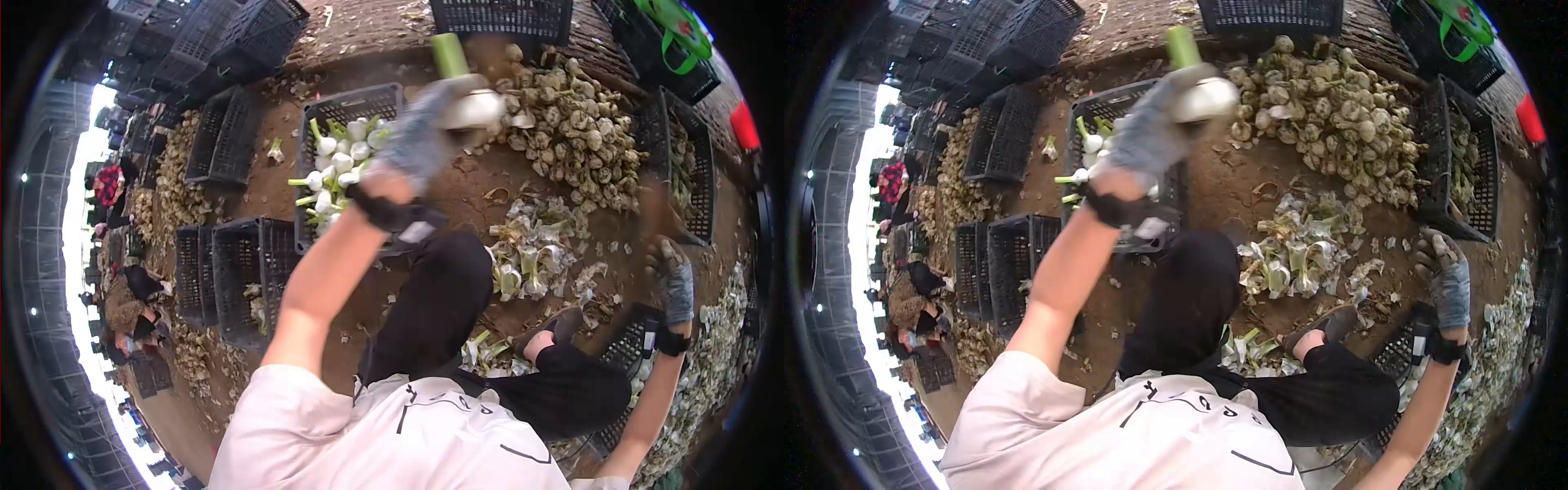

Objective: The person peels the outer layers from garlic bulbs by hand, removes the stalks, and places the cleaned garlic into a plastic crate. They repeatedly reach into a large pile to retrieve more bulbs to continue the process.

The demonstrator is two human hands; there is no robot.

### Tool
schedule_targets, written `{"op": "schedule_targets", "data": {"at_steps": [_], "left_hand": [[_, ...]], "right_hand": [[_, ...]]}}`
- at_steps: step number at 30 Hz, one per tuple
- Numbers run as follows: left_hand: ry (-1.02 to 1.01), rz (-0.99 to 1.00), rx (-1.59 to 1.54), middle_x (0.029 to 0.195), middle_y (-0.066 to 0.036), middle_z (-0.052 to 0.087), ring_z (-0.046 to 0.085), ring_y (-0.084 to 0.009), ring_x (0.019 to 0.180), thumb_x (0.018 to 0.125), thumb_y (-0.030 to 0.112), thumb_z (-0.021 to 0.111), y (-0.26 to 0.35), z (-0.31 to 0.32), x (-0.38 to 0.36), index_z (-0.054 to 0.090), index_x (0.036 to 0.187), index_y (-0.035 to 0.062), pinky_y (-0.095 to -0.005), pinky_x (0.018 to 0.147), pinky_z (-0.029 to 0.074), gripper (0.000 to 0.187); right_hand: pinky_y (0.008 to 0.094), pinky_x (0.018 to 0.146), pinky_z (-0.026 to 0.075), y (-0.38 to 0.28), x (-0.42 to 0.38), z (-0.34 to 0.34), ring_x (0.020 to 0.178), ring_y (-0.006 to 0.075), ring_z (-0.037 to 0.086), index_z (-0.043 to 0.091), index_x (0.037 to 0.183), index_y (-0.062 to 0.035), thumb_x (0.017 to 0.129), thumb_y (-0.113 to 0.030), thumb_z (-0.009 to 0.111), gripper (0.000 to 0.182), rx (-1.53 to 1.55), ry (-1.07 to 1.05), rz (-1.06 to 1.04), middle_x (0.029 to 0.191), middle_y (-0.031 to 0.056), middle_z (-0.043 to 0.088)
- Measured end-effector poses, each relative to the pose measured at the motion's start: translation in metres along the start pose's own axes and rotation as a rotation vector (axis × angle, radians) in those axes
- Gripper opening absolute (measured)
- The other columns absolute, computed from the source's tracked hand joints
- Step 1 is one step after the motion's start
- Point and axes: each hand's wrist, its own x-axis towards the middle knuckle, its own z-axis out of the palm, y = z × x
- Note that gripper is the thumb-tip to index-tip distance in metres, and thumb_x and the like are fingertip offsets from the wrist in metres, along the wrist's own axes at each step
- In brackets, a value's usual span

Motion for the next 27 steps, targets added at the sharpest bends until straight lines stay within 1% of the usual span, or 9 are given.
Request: {"op": "schedule_targets", "data": {"at_steps": [1, 3, 5, 7, 11, 13, 17, 21, 27], "left_hand": [[0.009, 0.276, 0.691, 0.105, -0.010, 0.060, 0.060, -0.0182, 0.096, 0.079, 0.008, 0.067, -0.005, -0.029, -0.013, 0.052, 0.117, 0.0068, -0.0313, 0.084, 0.053, 0.041], [0.309, -0.352, 0.003, 0.105, -0.008, 0.061, 0.059, -0.0133, 0.095, 0.086, 0.019, 0.061, 0.011, -0.056, -0.044, 0.057, 0.114, 0.0022, -0.0262, 0.077, 0.052, 0.033], [0.263, -0.557, 0.468, 0.108, -0.011, 0.061, 0.059, -0.0187, 0.102, 0.082, 0.036, 0.065, -0.015, -0.101, -0.064, 0.054, 0.118, -0.0008, -0.0272, 0.084, 0.047, 0.053], [0.234, -0.501, 1.325, 0.116, -0.016, 0.058, 0.055, -0.0227, 0.109, 0.083, 0.030, 0.065, -0.059, -0.144, -0.098, 0.050, 0.124, -0.0019, -0.0298, 0.092, 0.043, 0.054], [0.373, -0.484, 0.471, 0.114, -0.015, 0.059, 0.055, -0.0218, 0.106, 0.084, 0.023, 0.066, -0.084, -0.110, -0.078, 0.051, 0.120, -0.0024, -0.0318, 0.092, 0.043, 0.046], [0.252, -0.538, 0.315, 0.109, -0.011, 0.061, 0.056, -0.0178, 0.102, 0.085, 0.020, 0.065, -0.085, -0.057, -0.050, 0.056, 0.115, -0.0009, -0.0294, 0.088, 0.045, 0.038], [-0.113, -0.508, 0.168, 0.103, -0.005, 0.062, 0.056, -0.0129, 0.096, 0.088, 0.021, 0.061, -0.124, 0.029, -0.005, 0.058, 0.113, 0.0012, -0.0262, 0.085, 0.045, 0.032], [-0.376, -0.751, -0.116, 0.106, -0.006, 0.062, 0.055, -0.0144, 0.099, 0.089, 0.028, 0.060, -0.176, 0.084, 0.018, 0.057, 0.114, 0.0023, -0.0284, 0.084, 0.045, 0.036], [-0.560, -0.629, 0.228, 0.098, -0.017, 0.063, 0.060, -0.0251, 0.091, 0.085, 0.042, 0.055, -0.255, 0.140, 0.018, 0.059, 0.108, 0.0021, -0.0357, 0.079, 0.046, 0.046]], "right_hand": [[0.0204, 0.060, 0.048, 0.004, 0.003, 0.001, 0.075, 0.0093, 0.059, 0.057, 0.112, -0.0028, 0.090, -0.024, 0.058, 0.031, -0.003, 0.023, 0.004, 0.093, 0.0040, 0.062], [0.0200, 0.059, 0.048, 0.006, 0.010, 0.005, 0.074, 0.0092, 0.059, 0.058, 0.111, -0.0026, 0.089, -0.025, 0.059, 0.031, -0.243, 0.039, -0.107, 0.092, 0.0042, 0.063], [0.0204, 0.060, 0.049, 0.000, 0.020, -0.001, 0.074, 0.0092, 0.061, 0.057, 0.111, -0.0039, 0.089, -0.025, 0.060, 0.031, -0.032, -0.045, 0.081, 0.092, 0.0044, 0.063], [0.0206, 0.061, 0.049, 0.001, 0.037, 0.003, 0.073, 0.0094, 0.061, 0.057, 0.112, -0.0042, 0.089, -0.024, 0.060, 0.031, -0.139, -0.022, 0.113, 0.091, 0.0046, 0.063], [0.0242, 0.064, 0.050, 0.016, 0.099, 0.013, 0.075, 0.0113, 0.062, 0.057, 0.112, -0.0035, 0.084, -0.024, 0.063, 0.036, -0.460, -0.079, 0.174, 0.087, 0.0048, 0.063], [0.0301, 0.070, 0.051, 0.035, 0.147, 0.014, 0.082, 0.0194, 0.064, 0.056, 0.114, -0.0024, 0.081, -0.024, 0.065, 0.040, -0.866, -0.090, -0.050, 0.093, 0.0098, 0.065], [0.0372, 0.086, 0.046, 0.048, 0.222, 0.038, 0.098, 0.0311, 0.061, 0.055, 0.117, -0.0039, 0.081, -0.024, 0.060, 0.042, -1.183, 0.044, -0.135, 0.106, 0.0178, 0.063], [0.0391, 0.092, 0.044, 0.061, 0.278, 0.048, 0.106, 0.0337, 0.055, 0.053, 0.121, -0.0072, 0.078, -0.016, 0.058, 0.045, -1.459, 0.160, -0.383, 0.113, 0.0187, 0.059], [0.0433, 0.090, 0.045, 0.074, 0.340, 0.059, 0.107, 0.0370, 0.051, 0.054, 0.115, 0.0003, 0.076, -0.006, 0.052, 0.039, -1.899, 0.041, -0.529, 0.117, 0.0243, 0.053]]}}
